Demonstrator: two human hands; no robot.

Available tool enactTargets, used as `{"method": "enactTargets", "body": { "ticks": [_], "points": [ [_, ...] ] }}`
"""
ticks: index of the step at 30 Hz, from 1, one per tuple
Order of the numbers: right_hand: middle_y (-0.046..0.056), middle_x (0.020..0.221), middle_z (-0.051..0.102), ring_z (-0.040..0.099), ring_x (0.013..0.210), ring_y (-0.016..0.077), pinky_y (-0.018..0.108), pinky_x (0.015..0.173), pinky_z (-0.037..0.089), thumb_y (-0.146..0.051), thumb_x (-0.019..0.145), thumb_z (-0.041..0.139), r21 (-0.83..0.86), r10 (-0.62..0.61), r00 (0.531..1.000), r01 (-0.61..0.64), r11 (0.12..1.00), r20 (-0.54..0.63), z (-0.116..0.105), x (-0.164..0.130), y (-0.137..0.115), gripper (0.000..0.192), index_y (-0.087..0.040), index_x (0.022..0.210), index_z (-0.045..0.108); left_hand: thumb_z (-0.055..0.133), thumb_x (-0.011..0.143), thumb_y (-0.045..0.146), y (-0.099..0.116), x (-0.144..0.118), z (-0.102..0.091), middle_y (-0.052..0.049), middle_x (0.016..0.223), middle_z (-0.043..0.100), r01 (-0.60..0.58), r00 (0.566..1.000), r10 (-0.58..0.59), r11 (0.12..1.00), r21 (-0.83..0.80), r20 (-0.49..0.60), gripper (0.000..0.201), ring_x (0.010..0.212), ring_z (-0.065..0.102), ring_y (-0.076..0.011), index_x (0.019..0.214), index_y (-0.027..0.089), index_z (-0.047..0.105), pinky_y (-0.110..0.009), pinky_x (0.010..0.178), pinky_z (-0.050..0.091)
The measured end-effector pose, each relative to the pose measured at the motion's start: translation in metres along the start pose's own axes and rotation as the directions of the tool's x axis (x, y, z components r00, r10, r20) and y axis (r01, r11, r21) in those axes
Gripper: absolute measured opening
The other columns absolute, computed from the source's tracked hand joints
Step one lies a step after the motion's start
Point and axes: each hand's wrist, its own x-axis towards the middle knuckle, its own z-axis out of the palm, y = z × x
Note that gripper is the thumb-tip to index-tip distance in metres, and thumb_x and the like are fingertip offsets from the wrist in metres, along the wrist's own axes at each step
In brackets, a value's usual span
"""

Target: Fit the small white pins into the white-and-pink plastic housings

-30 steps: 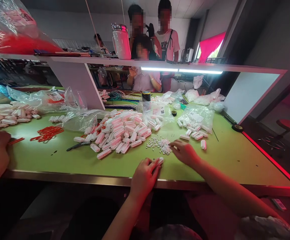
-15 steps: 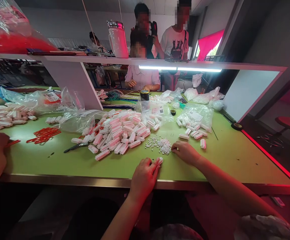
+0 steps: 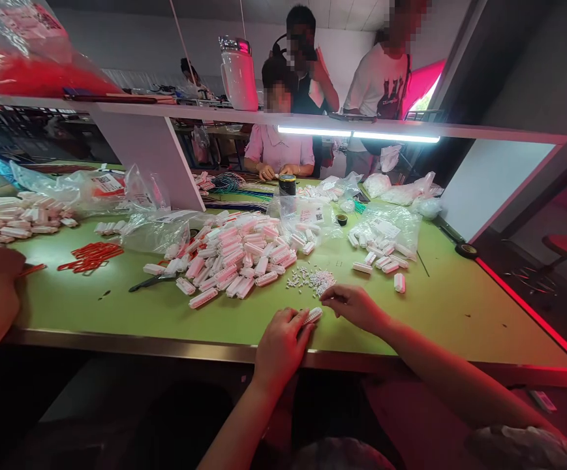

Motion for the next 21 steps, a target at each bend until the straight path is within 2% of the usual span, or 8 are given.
{"method": "enactTargets", "body": {
  "ticks": [3,6,12,14,17,19,21],
  "points": [
    [0.001,0.078,0.068,0.060,0.070,0.0137,0.025,0.066,0.048,-0.032,0.091,0.065,-0.138,-0.139,0.990,0.132,0.982,-0.040,0.007,-0.003,-0.004,0.015,-0.019,0.084,0.070,0.056,0.098,0.029,0.001,0.000,-0.001,-0.005,0.093,0.063,0.012,1.000,-0.012,1.000,-0.017,0.021,0.021,0.090,0.059,-0.0213,0.114,0.022,0.068,-0.033,0.081,0.048],
    [0.004,0.086,0.068,0.064,0.081,0.0161,0.027,0.076,0.050,-0.029,0.097,0.058,-0.214,-0.267,0.963,0.254,0.943,-0.032,0.011,-0.004,-0.003,0.019,-0.019,0.086,0.071,0.055,0.098,0.029,0.002,0.001,-0.002,-0.005,0.093,0.063,0.023,0.999,-0.022,0.999,-0.028,0.034,0.021,0.090,0.059,-0.0214,0.114,0.022,0.068,-0.034,0.081,0.048],
    [0.006,0.095,0.069,0.065,0.086,0.0162,0.027,0.079,0.051,-0.025,0.103,0.047,-0.449,-0.331,0.942,0.321,0.834,0.057,0.016,-0.008,0.002,0.025,-0.019,0.096,0.071,0.056,0.098,0.030,0.002,0.001,-0.002,-0.005,0.093,0.063,0.035,0.999,-0.035,0.999,-0.025,0.038,0.019,0.090,0.058,-0.0213,0.111,0.022,0.068,-0.034,0.080,0.047],
    [0.006,0.094,0.069,0.065,0.083,0.0156,0.026,0.076,0.049,-0.024,0.103,0.047,-0.552,-0.347,0.933,0.338,0.762,0.093,0.017,-0.009,0.002,0.025,-0.019,0.096,0.070,0.056,0.098,0.030,0.002,0.001,-0.002,-0.005,0.093,0.063,0.041,0.998,-0.040,0.999,-0.024,0.040,0.019,0.090,0.059,-0.0212,0.111,0.022,0.068,-0.033,0.079,0.047],
    [0.006,0.090,0.068,0.061,0.076,0.0152,0.027,0.071,0.044,-0.023,0.102,0.048,-0.692,-0.387,0.907,0.386,0.610,0.165,0.019,-0.011,0.000,0.024,-0.019,0.093,0.070,0.056,0.098,0.030,0.002,0.001,-0.002,-0.004,0.091,0.063,0.047,0.998,-0.046,0.999,-0.026,0.037,0.019,0.089,0.059,-0.0209,0.110,0.023,0.069,-0.033,0.079,0.047],
    [0.006,0.091,0.067,0.059,0.074,0.0155,0.028,0.069,0.042,-0.020,0.102,0.048,-0.745,-0.405,0.889,0.418,0.520,0.216,0.019,-0.013,-0.003,0.023,-0.018,0.092,0.069,0.056,0.098,0.031,0.002,0.001,-0.001,-0.004,0.090,0.063,0.045,0.999,-0.045,0.999,-0.030,0.030,0.019,0.089,0.059,-0.0208,0.110,0.023,0.069,-0.033,0.079,0.047],
    [0.007,0.092,0.066,0.057,0.073,0.0161,0.029,0.068,0.040,-0.017,0.101,0.047,-0.767,-0.410,0.876,0.441,0.467,0.254,0.018,-0.014,-0.007,0.022,-0.017,0.093,0.067,0.057,0.098,0.032,0.002,0.001,-0.001,-0.004,0.090,0.063,0.037,0.999,-0.036,0.999,-0.032,0.021,0.019,0.088,0.059,-0.0207,0.110,0.023,0.069,-0.033,0.079,0.047]
  ]
}}
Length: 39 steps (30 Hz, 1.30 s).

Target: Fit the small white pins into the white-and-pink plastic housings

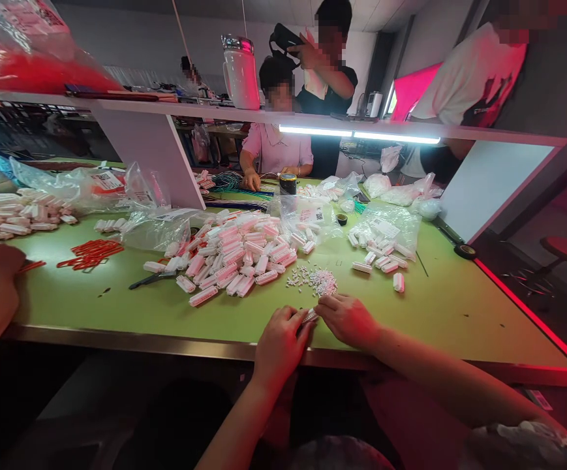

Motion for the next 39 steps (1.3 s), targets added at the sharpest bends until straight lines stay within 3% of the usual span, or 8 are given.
{"method": "enactTargets", "body": {
  "ticks": [5,12,23,31,39],
  "points": [
    [0.007,0.091,0.065,0.055,0.073,0.0168,0.031,0.069,0.040,-0.017,0.097,0.048,0.007,-0.036,0.999,0.036,0.999,0.025,-0.0074,-0.0007,-0.0028,0.020,-0.017,0.097,0.067,0.055,0.099,0.032,-0.0012,-0.0002,0.0003,-0.004,0.089,0.062,-0.013,1.000,0.013,1.000,-0.001,0.000,0.020,0.088,0.058,-0.0208,0.110,0.023,0.068,-0.033,0.079,0.046],
    [0.006,0.095,0.066,0.055,0.073,0.0151,0.028,0.068,0.040,-0.018,0.097,0.047,0.023,0.039,0.999,-0.039,0.999,-0.006,-0.0020,-0.0035,-0.0010,0.022,-0.019,0.095,0.068,0.055,0.099,0.032,-0.0008,0.0004,-0.0014,-0.005,0.090,0.062,-0.010,1.000,0.010,1.000,0.015,0.015,0.021,0.088,0.059,-0.0213,0.112,0.023,0.069,-0.033,0.078,0.047],
    [0.006,0.092,0.067,0.058,0.073,0.0155,0.027,0.067,0.041,-0.020,0.097,0.052,-0.037,0.030,0.998,-0.028,0.999,0.056,-0.0070,0.0014,-0.0021,0.015,-0.018,0.092,0.066,0.054,0.097,0.033,-0.0040,0.0009,-0.0018,-0.005,0.091,0.065,-0.024,1.000,0.024,1.000,0.003,0.005,0.024,0.087,0.062,-0.0225,0.113,0.022,0.070,-0.035,0.078,0.050],
    [0.003,0.092,0.069,0.063,0.078,0.0134,0.024,0.070,0.042,-0.020,0.099,0.055,0.190,0.179,0.984,-0.180,0.965,0.020,-0.0078,0.0029,0.0024,0.015,-0.020,0.095,0.069,0.054,0.097,0.033,-0.0016,0.0005,-0.0012,-0.005,0.089,0.064,-0.015,1.000,0.015,0.999,0.034,-0.006,0.023,0.085,0.062,-0.0211,0.109,0.022,0.071,-0.033,0.077,0.049],
    [0.006,0.089,0.067,0.057,0.073,0.0162,0.031,0.067,0.038,-0.018,0.101,0.048,-0.059,-0.031,0.999,0.031,0.998,-0.010,-0.0035,-0.0005,0.0006,0.020,-0.017,0.094,0.067,0.057,0.097,0.031,-0.0014,0.0008,-0.0010,-0.005,0.090,0.063,-0.007,1.000,0.006,0.999,0.037,0.021,0.022,0.087,0.060,-0.0216,0.113,0.022,0.070,-0.034,0.078,0.049]
  ]
}}
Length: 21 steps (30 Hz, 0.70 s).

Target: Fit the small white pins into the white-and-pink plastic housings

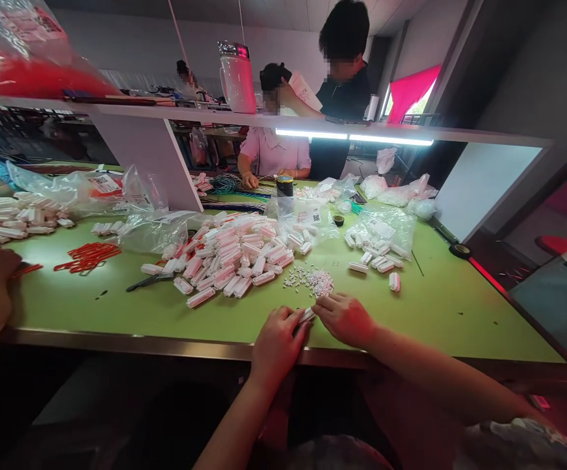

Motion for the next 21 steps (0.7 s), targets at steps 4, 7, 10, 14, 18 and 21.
{"method": "enactTargets", "body": {
  "ticks": [4,7,10,14,18,21],
  "points": [
    [0.006,0.085,0.064,0.053,0.071,0.0177,0.034,0.063,0.034,-0.017,0.100,0.047,-0.077,-0.083,0.996,0.081,0.994,-0.020,-0.003,0.000,-0.005,0.022,-0.015,0.089,0.065,0.058,0.096,0.029,0.002,0.001,-0.001,-0.005,0.090,0.063,0.001,1.000,-0.001,1.000,0.012,0.013,0.022,0.088,0.060,-0.0220,0.113,0.021,0.070,-0.034,0.080,0.048],
    [0.006,0.084,0.063,0.051,0.069,0.0175,0.034,0.062,0.033,-0.017,0.100,0.046,-0.110,-0.093,0.996,0.092,0.990,-0.007,-0.004,0.000,-0.006,0.022,-0.015,0.088,0.065,0.057,0.097,0.029,0.003,0.001,-0.003,-0.005,0.090,0.063,0.006,1.000,-0.006,1.000,-0.002,0.024,0.021,0.088,0.060,-0.0221,0.111,0.022,0.070,-0.034,0.080,0.049],
    [0.006,0.084,0.062,0.050,0.069,0.0180,0.033,0.062,0.034,-0.017,0.099,0.048,-0.113,-0.084,0.996,0.086,0.990,0.018,-0.002,0.000,-0.008,0.020,-0.016,0.088,0.064,0.056,0.097,0.031,0.001,0.001,-0.003,-0.005,0.089,0.064,-0.008,1.000,0.008,1.000,-0.021,0.018,0.021,0.088,0.061,-0.0220,0.110,0.024,0.070,-0.034,0.081,0.049],
    [0.006,0.082,0.061,0.050,0.069,0.0180,0.032,0.062,0.036,-0.017,0.098,0.048,-0.104,-0.090,0.994,0.095,0.990,0.058,0.003,0.002,-0.010,0.019,-0.015,0.086,0.062,0.052,0.098,0.034,-0.002,0.001,-0.002,-0.006,0.091,0.064,-0.010,1.000,0.011,1.000,-0.028,0.027,0.026,0.087,0.061,-0.0223,0.114,0.023,0.070,-0.035,0.080,0.049],
    [0.008,0.083,0.063,0.053,0.070,0.0184,0.032,0.064,0.040,-0.017,0.096,0.048,-0.057,-0.060,0.993,0.066,0.996,0.102,0.005,0.003,-0.014,0.019,-0.014,0.085,0.063,0.047,0.100,0.038,-0.002,0.002,-0.001,-0.006,0.092,0.064,0.001,0.999,0.000,1.000,-0.019,0.050,0.033,0.088,0.061,-0.0226,0.120,0.022,0.068,-0.035,0.081,0.049],
    [0.008,0.090,0.067,0.059,0.074,0.0178,0.030,0.067,0.043,-0.020,0.094,0.053,0.078,0.037,0.993,-0.045,0.996,0.109,0.001,0.003,-0.008,0.016,-0.015,0.096,0.068,0.045,0.101,0.040,-0.002,0.003,0.000,-0.006,0.090,0.062,-0.011,0.999,0.010,1.000,0.022,0.053,0.039,0.088,0.061,-0.0232,0.130,0.022,0.064,-0.035,0.081,0.049]
  ]
}}
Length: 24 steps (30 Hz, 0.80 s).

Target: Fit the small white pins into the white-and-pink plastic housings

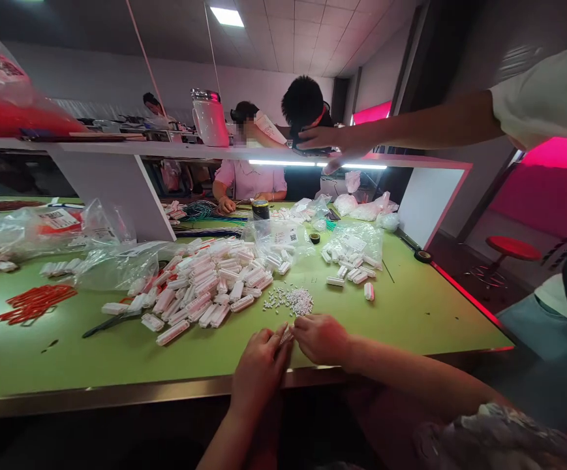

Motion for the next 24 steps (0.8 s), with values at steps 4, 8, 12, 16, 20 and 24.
{"method": "enactTargets", "body": {
  "ticks": [4,8,12,16,20,24],
  "points": [
    [0.004,0.101,0.072,0.067,0.085,0.0153,0.024,0.075,0.047,-0.020,0.096,0.056,0.327,0.164,0.982,-0.125,0.937,-0.093,-0.012,0.001,0.028,0.020,-0.022,0.109,0.071,0.043,0.102,0.039,0.000,0.003,-0.002,-0.005,0.089,0.060,-0.039,0.998,0.037,0.999,0.029,0.043,0.041,0.089,0.060,-0.0229,0.139,0.026,0.057,-0.036,0.083,0.049],
    [0.006,0.093,0.073,0.067,0.087,0.0180,0.027,0.079,0.048,-0.020,0.095,0.060,0.366,0.339,0.928,-0.266,0.892,-0.151,-0.014,-0.004,0.064,0.015,-0.019,0.097,0.075,0.041,0.103,0.035,0.002,0.006,-0.004,-0.006,0.092,0.059,-0.069,0.993,0.063,0.996,0.063,0.095,0.039,0.090,0.060,-0.0220,0.136,0.029,0.060,-0.034,0.084,0.048],
    [0.007,0.091,0.073,0.067,0.086,0.0189,0.029,0.078,0.049,-0.015,0.091,0.062,0.368,0.411,0.900,-0.336,0.867,-0.148,0.001,-0.017,0.082,0.014,-0.018,0.094,0.076,0.042,0.103,0.032,0.000,0.007,-0.001,-0.007,0.092,0.059,-0.088,0.993,0.076,0.987,0.134,0.089,0.038,0.088,0.059,-0.0221,0.135,0.026,0.061,-0.034,0.080,0.049],
    [0.006,0.091,0.074,0.068,0.084,0.0189,0.030,0.078,0.051,-0.014,0.089,0.064,0.453,0.457,0.873,-0.342,0.823,-0.172,0.017,-0.024,0.086,0.013,-0.018,0.094,0.076,0.046,0.101,0.029,-0.002,0.007,0.002,-0.006,0.089,0.060,-0.120,0.992,0.110,0.977,0.178,0.068,0.036,0.085,0.059,-0.0215,0.132,0.025,0.064,-0.032,0.077,0.048],
    [0.007,0.092,0.075,0.069,0.087,0.0200,0.032,0.082,0.051,-0.015,0.089,0.065,0.493,0.500,0.847,-0.361,0.792,-0.182,0.020,-0.023,0.087,0.012,-0.018,0.094,0.076,0.047,0.101,0.027,0.000,0.005,0.001,-0.006,0.087,0.059,-0.117,0.993,0.111,0.977,0.179,0.042,0.035,0.084,0.058,-0.0216,0.131,0.026,0.065,-0.032,0.076,0.048],
    [0.006,0.093,0.075,0.069,0.087,0.0194,0.031,0.081,0.051,-0.014,0.089,0.064,0.487,0.512,0.845,-0.387,0.783,-0.151,0.018,-0.022,0.087,0.014,-0.019,0.094,0.076,0.046,0.101,0.028,0.000,0.003,0.000,-0.005,0.085,0.058,-0.113,0.994,0.111,0.984,0.141,0.018,0.034,0.082,0.058,-0.0205,0.130,0.028,0.065,-0.031,0.076,0.048]
  ]
}}
